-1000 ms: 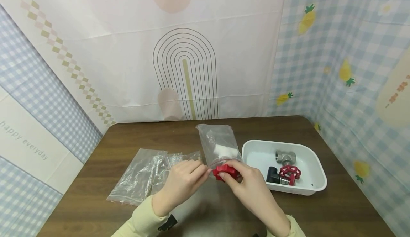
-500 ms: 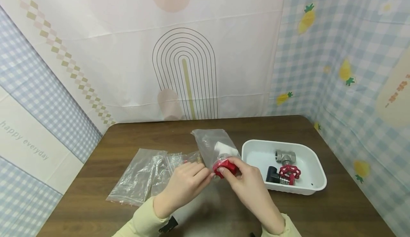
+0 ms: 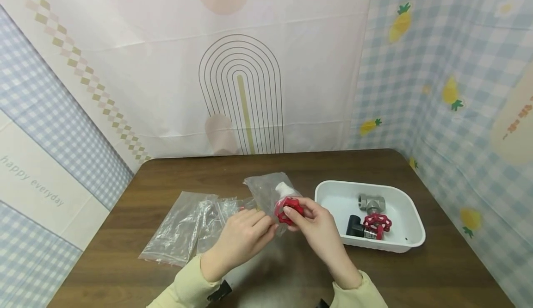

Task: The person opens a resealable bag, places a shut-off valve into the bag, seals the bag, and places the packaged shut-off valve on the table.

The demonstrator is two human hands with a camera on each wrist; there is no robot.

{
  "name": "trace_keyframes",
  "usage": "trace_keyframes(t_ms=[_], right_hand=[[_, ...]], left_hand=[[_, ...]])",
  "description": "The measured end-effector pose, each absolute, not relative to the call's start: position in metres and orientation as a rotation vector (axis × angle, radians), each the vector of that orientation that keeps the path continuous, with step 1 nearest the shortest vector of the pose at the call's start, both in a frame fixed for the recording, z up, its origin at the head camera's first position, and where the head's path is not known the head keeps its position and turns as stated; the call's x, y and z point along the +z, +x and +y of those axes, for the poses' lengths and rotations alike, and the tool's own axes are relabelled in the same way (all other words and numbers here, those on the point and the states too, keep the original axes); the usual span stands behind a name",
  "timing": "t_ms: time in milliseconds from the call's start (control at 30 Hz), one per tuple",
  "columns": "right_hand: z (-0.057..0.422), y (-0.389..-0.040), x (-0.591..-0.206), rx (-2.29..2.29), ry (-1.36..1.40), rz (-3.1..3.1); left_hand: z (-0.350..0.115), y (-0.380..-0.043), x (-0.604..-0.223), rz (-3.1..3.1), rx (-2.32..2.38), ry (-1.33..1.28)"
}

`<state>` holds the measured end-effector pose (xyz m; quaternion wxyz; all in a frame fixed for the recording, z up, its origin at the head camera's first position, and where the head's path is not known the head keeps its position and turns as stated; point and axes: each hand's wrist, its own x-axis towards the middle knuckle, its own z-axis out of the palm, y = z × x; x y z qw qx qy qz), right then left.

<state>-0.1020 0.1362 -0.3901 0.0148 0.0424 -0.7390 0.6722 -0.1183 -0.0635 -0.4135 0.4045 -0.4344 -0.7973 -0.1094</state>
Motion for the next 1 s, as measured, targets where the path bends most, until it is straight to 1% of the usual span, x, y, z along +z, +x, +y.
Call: trace_keyframes(t_ms=[133,233,500,667,1000], right_hand=[[0.131,-0.104,-0.392,2.014,0.109,-2.353],[0.127,-0.106,-0.395,1.892,0.148,-2.424],[0.124,-0.109,-0.4,1.393,0.34,-2.562],[0.125,-0.112,-0.4,1.253,0.44,-2.635],[0.122,-0.123,-0.41,1.094,0.792,-2.631]], left_hand=[[-0.062,-0.119,-0.413,-1.993,-0.269,-1.102],[-0.06,-0.118,-0.413,-1.979,-0.273,-1.111],[-0.054,-0.115,-0.414,-1.957,-0.277,-1.119],[-0.054,-0.114,-0.415,-1.972,-0.282,-1.128],[-0.055,-0.112,-0.416,-2.011,-0.329,-1.188]])
